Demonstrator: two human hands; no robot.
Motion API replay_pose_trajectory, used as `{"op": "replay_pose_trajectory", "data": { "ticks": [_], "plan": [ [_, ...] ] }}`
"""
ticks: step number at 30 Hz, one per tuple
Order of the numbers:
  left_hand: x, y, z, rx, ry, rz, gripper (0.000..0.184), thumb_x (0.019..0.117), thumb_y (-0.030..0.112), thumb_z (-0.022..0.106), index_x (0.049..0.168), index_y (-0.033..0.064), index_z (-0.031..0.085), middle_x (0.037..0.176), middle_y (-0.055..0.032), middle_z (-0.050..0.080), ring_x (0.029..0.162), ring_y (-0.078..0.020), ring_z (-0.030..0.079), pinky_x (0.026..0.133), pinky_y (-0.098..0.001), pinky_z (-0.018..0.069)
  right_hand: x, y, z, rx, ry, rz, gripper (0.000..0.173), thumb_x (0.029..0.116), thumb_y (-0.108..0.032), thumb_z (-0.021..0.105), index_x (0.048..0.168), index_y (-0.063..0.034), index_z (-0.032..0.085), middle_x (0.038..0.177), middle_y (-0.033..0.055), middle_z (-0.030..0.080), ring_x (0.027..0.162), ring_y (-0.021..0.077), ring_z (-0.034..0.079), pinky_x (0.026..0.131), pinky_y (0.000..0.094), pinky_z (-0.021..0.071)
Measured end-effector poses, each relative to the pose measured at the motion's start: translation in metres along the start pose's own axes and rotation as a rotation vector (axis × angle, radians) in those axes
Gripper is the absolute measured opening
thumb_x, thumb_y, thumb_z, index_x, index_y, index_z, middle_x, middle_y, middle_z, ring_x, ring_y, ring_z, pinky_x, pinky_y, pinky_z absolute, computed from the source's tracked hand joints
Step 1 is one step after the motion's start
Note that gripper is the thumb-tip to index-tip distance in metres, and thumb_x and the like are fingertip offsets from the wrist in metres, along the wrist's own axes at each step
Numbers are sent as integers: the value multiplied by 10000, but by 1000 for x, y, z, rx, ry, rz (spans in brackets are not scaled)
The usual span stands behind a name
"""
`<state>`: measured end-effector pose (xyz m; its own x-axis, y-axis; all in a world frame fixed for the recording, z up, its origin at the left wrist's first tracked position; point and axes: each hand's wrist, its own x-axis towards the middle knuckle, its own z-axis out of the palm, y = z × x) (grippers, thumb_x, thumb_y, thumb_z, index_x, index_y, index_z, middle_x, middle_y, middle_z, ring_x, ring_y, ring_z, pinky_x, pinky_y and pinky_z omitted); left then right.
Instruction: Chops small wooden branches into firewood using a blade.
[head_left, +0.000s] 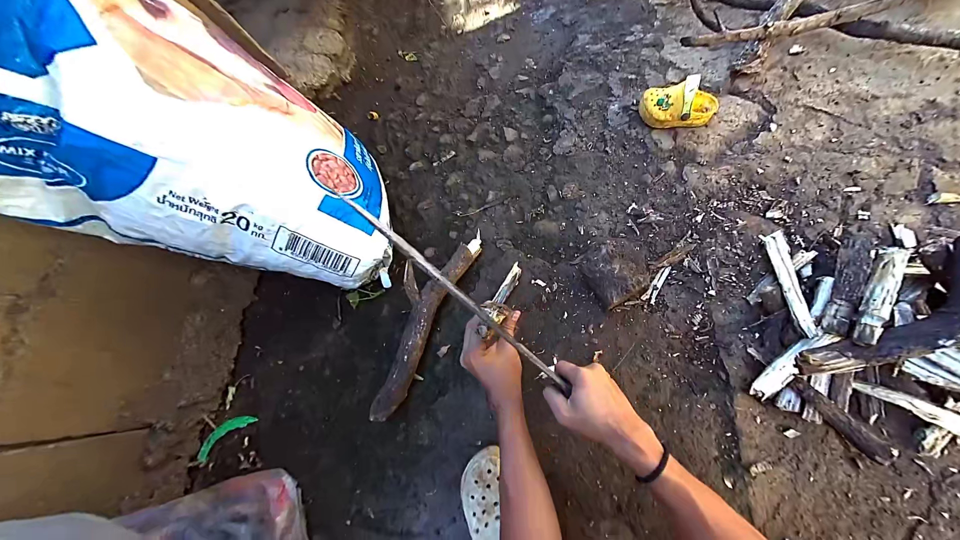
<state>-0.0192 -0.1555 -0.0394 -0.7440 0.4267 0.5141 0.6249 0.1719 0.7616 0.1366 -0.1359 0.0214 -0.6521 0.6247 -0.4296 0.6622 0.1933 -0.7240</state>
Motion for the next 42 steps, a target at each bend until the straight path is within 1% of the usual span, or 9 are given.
{"op": "replay_pose_trajectory", "data": {
  "ticks": [6, 13, 19, 22, 25, 30, 36, 40, 42],
  "plan": [
    [-10, -16, 17, -28, -118, -117, 317, 826, 40, 816, 1108, -76, 729, 1043, -189, 752, 954, -154, 743, 890, -263, 589, 14, 8, 7, 41, -44, 147, 314, 996, -364, 532, 899, -92, 656, 762, 91, 636, 765, 263, 668, 674, 479, 515],
    [12, 25, 5, -31, 19, -16, 349, 787, 64, 850, 1059, -110, 716, 997, -174, 759, 940, -103, 741, 888, -222, 576, -6, -1, -2, 6, 113, -60, 310, 940, -356, 570, 874, -64, 652, 662, 91, 607, 665, 271, 662, 592, 465, 505],
    [10, 19, -28, 150, -624, -453, 720, 883, 128, 797, 1491, -50, 454, 1480, -275, 502, 1338, -367, 540, 1112, -474, 460, 7, 1, -15, 31, -6, 109, 317, 993, -361, 543, 957, -74, 673, 783, 114, 657, 797, 285, 686, 707, 489, 528],
    [13, 22, -54, 3, -443, -592, 743, 942, 127, 725, 1560, 2, 330, 1389, -264, 564, 1087, -316, 686, 888, -449, 592, -14, -1, -18, 171, 282, -246, 206, 914, -235, 571, 820, -69, 650, 576, 15, 533, 510, 130, 542, 485, 322, 427],
    [32, 24, -61, -105, -225, -699, 574, 1048, 119, 570, 1538, -22, 306, 1253, -255, 612, 958, -257, 718, 835, -388, 611, -12, 1, -13, 401, 472, -543, 161, 884, -157, 562, 767, -60, 612, 536, -36, 499, 450, -2, 470, 421, 183, 384],
    [58, 57, -65, -343, 195, -826, 324, 1102, 102, 442, 1384, -58, 429, 1080, -225, 625, 821, -255, 723, 707, -366, 622, 1, 10, -9, 85, 46, 58, 257, 984, -289, 555, 891, -71, 655, 688, 65, 581, 662, 220, 608, 628, 445, 486],
    [62, 74, -69, -441, 380, -706, 187, 1102, 110, 408, 1187, -27, 502, 909, -137, 654, 707, -226, 718, 657, -370, 633, -14, -8, -12, 372, 466, -542, 178, 894, -166, 551, 769, -59, 619, 536, -31, 514, 449, 9, 492, 424, 197, 405],
    [70, 74, -85, -472, 450, -750, 170, 1100, 108, 415, 1141, -24, 515, 863, -130, 674, 679, -209, 716, 632, -347, 622, 0, 10, -12, 39, 96, 61, 286, 989, -300, 547, 874, -61, 655, 701, 83, 595, 676, 240, 621, 632, 462, 490],
    [72, 75, -89, -525, 480, -777, 165, 1097, 115, 411, 1119, -12, 515, 844, -115, 674, 678, -207, 716, 632, -346, 621, -4, 4, -22, 24, 67, 50, 294, 997, -309, 529, 876, -74, 657, 684, 64, 577, 660, 222, 603, 622, 446, 471]
  ]
}}
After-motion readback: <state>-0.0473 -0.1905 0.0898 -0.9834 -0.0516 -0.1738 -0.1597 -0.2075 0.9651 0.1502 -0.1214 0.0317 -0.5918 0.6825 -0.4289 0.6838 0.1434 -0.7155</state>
